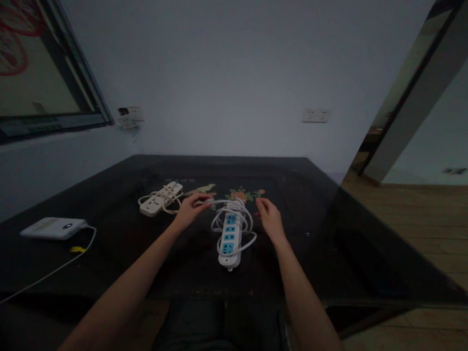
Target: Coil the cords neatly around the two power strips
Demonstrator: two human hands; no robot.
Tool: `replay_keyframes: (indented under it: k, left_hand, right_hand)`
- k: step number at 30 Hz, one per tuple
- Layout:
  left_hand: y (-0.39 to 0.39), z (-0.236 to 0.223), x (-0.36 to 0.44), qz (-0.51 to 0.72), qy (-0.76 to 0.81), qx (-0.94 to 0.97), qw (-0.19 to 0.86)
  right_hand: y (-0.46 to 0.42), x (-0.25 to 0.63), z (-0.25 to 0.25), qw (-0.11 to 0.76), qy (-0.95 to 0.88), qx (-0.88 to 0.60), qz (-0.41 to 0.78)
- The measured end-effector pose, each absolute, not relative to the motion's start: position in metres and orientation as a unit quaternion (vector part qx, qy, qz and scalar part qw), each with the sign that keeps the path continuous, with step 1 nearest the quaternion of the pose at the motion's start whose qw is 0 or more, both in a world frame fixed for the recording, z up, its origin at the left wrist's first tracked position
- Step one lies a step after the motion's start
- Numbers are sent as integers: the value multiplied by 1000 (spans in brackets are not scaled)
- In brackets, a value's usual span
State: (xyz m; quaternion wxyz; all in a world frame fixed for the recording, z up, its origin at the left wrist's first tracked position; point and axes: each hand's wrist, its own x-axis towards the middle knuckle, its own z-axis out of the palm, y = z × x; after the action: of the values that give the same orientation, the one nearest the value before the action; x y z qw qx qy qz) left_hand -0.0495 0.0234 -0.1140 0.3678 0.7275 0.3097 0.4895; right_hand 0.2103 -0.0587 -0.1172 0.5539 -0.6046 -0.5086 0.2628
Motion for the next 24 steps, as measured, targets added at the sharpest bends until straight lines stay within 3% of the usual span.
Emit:
replay_keyframes:
  k: [8,11,18,24]
  left_hand:
    - [16,-111,-44,492,301,738,349]
    - [14,-110,-42,491,300,744,339]
    - [11,-111,-39,491,292,753,329]
    - [10,-111,-38,493,288,754,323]
  right_hand:
    - [-154,201,-131,480,-503,-697,177]
    - [-184,178,-144,407,-502,-746,159]
    - [-169,128,-146,305,-597,-736,91]
    - [-149,123,-145,364,-569,-721,155]
